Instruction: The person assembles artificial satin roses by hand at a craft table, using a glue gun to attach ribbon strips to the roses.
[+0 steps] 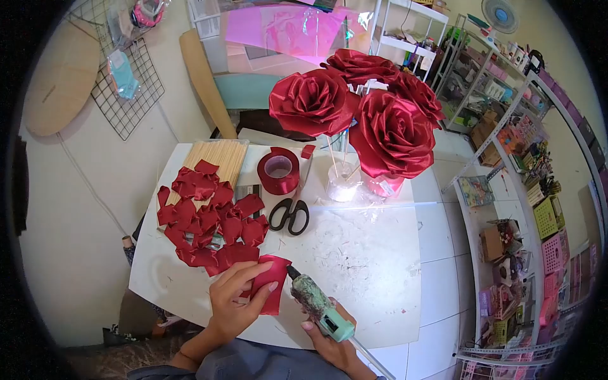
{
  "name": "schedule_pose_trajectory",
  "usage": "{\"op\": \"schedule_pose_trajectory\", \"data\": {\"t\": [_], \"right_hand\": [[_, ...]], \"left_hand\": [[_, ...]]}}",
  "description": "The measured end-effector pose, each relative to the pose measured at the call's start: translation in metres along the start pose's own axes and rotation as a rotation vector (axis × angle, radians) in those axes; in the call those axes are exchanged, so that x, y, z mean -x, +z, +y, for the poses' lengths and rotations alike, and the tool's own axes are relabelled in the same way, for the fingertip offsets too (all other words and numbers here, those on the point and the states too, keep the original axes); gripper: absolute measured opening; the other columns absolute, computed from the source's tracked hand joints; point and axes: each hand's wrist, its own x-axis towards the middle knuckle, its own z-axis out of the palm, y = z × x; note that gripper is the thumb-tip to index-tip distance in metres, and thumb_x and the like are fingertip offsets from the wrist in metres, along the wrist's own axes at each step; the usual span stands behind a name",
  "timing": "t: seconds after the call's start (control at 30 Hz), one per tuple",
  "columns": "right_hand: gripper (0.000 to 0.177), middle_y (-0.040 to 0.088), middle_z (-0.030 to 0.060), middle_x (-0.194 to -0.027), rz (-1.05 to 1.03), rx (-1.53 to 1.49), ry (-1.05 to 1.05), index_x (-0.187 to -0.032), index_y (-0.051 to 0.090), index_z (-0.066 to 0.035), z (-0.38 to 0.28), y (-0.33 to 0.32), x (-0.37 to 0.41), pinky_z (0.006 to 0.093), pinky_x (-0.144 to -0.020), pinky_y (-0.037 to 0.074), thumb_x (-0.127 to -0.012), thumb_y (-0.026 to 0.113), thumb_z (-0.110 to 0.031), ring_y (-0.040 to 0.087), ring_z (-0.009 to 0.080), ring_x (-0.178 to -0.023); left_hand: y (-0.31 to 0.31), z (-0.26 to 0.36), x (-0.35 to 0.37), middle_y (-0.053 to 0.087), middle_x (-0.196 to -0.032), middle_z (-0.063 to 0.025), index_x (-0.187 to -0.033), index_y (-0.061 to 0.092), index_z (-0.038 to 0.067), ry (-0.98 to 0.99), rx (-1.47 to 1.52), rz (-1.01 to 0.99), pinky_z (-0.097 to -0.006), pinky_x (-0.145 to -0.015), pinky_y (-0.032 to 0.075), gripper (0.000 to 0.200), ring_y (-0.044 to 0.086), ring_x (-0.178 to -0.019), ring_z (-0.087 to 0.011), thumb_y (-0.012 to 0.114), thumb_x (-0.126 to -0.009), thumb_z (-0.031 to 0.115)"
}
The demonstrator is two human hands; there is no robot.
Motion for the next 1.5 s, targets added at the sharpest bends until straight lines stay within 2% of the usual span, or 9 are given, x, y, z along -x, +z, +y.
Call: {"op": "schedule_pose_trajectory", "data": {"t": [0.2, 0.7, 0.8, 0.9, 0.93, 1.23, 1.3, 1.4, 1.5], "right_hand": [[0.029, 0.055, 0.0130, -0.080, -0.006, 0.081, -0.020, -0.091, 0.056, 0.002, 0.007, -0.001, -0.001, 0.0286, -0.064, 0.043, -0.076, 0.061, -0.021, 0.054, 0.0229, -0.070], [0.028, 0.056, 0.0098, -0.076, 0.039, 0.035, 0.013, -0.090, 0.055, 0.002, 0.008, 0.002, 0.000, 0.0268, -0.061, 0.043, -0.075, 0.063, -0.020, 0.055, 0.0172, -0.068], [0.029, 0.056, 0.0090, -0.076, 0.135, -0.033, -0.021, -0.091, 0.055, 0.003, 0.010, 0.003, 0.000, 0.0261, -0.062, 0.043, -0.075, 0.062, -0.020, 0.053, 0.0158, -0.068], [0.040, 0.050, 0.0045, -0.073, 0.050, -0.052, -0.088, -0.096, 0.049, 0.001, 0.009, -0.002, 0.003, 0.0216, -0.051, 0.035, -0.078, 0.058, -0.033, 0.045, 0.0085, -0.059], [0.032, 0.055, 0.0090, -0.078, -0.010, 0.048, -0.053, -0.093, 0.053, 0.002, 0.013, -0.010, 0.006, 0.0267, -0.063, 0.042, -0.074, 0.063, -0.022, 0.053, 0.0172, -0.069], [0.033, 0.058, 0.0079, -0.080, -0.120, 0.179, -0.013, -0.091, 0.058, 0.001, -0.006, 0.001, 0.003, 0.0278, -0.068, 0.044, -0.071, 0.065, -0.025, 0.055, 0.0162, -0.074], [0.028, 0.049, 0.0080, -0.068, -0.157, 0.225, -0.176, -0.084, 0.052, 0.001, -0.004, 0.002, 0.000, 0.0281, -0.053, 0.039, -0.073, 0.065, -0.021, 0.048, 0.0164, -0.059], [0.029, 0.049, 0.0084, -0.068, -0.162, 0.306, -0.170, -0.084, 0.052, 0.001, -0.012, 0.003, -0.002, 0.0281, -0.053, 0.039, -0.073, 0.066, -0.022, 0.047, 0.0164, -0.059], [0.030, 0.049, 0.0087, -0.068, -0.160, 0.312, -0.124, -0.084, 0.052, 0.002, -0.012, 0.002, -0.001, 0.0284, -0.053, 0.039, -0.073, 0.065, -0.023, 0.047, 0.0169, -0.058]], "left_hand": [[0.000, 0.002, 0.000, 0.057, -0.084, -0.0131, -0.095, 0.059, 0.002, 0.005, -0.012, 0.003, -0.0232, -0.053, 0.048, 0.032, 0.057, -0.070, -0.0169, 0.066, -0.064, -0.003], [-0.005, 0.003, 0.002, 0.057, -0.081, -0.0115, -0.095, 0.059, 0.003, 0.001, -0.003, -0.019, -0.0226, -0.053, 0.048, 0.032, 0.056, -0.069, -0.0149, 0.066, -0.065, -0.002], [-0.006, -0.006, 0.004, 0.055, -0.091, -0.0127, -0.100, 0.057, 0.001, -0.091, 0.082, -0.055, -0.0229, -0.060, 0.051, 0.035, 0.056, -0.077, -0.0143, 0.065, -0.066, -0.003], [-0.008, -0.014, 0.002, 0.047, -0.104, -0.0139, -0.106, 0.051, -0.001, -0.159, 0.178, -0.029, -0.0240, -0.068, 0.052, 0.043, 0.053, -0.089, -0.0151, 0.064, -0.066, -0.006], [-0.010, -0.012, 0.000, 0.044, -0.108, -0.0139, -0.109, 0.049, -0.002, -0.147, 0.172, -0.003, -0.0249, -0.071, 0.052, 0.045, 0.051, -0.093, -0.0161, 0.064, -0.066, -0.007], [-0.011, -0.013, -0.003, 0.043, -0.109, -0.0146, -0.112, 0.046, -0.001, -0.020, 0.094, 0.100, -0.0265, -0.069, 0.054, 0.051, 0.050, -0.096, -0.0184, 0.062, -0.064, -0.011], [-0.009, -0.011, -0.005, 0.051, -0.100, -0.0146, -0.106, 0.051, -0.003, 0.017, 0.066, 0.195, -0.0231, -0.059, 0.055, 0.046, 0.055, -0.081, -0.0169, 0.065, -0.062, -0.008], [-0.013, -0.010, -0.004, 0.044, -0.108, -0.0154, -0.111, 0.045, -0.003, 0.017, 0.068, 0.099, -0.0254, -0.068, 0.054, 0.051, 0.050, -0.094, -0.0180, 0.062, -0.064, -0.011], [-0.013, -0.009, -0.004, 0.043, -0.109, -0.0154, -0.112, 0.045, -0.003, 0.021, 0.079, 0.092, -0.0252, -0.069, 0.054, 0.051, 0.050, -0.094, -0.0183, 0.062, -0.064, -0.012]]}}
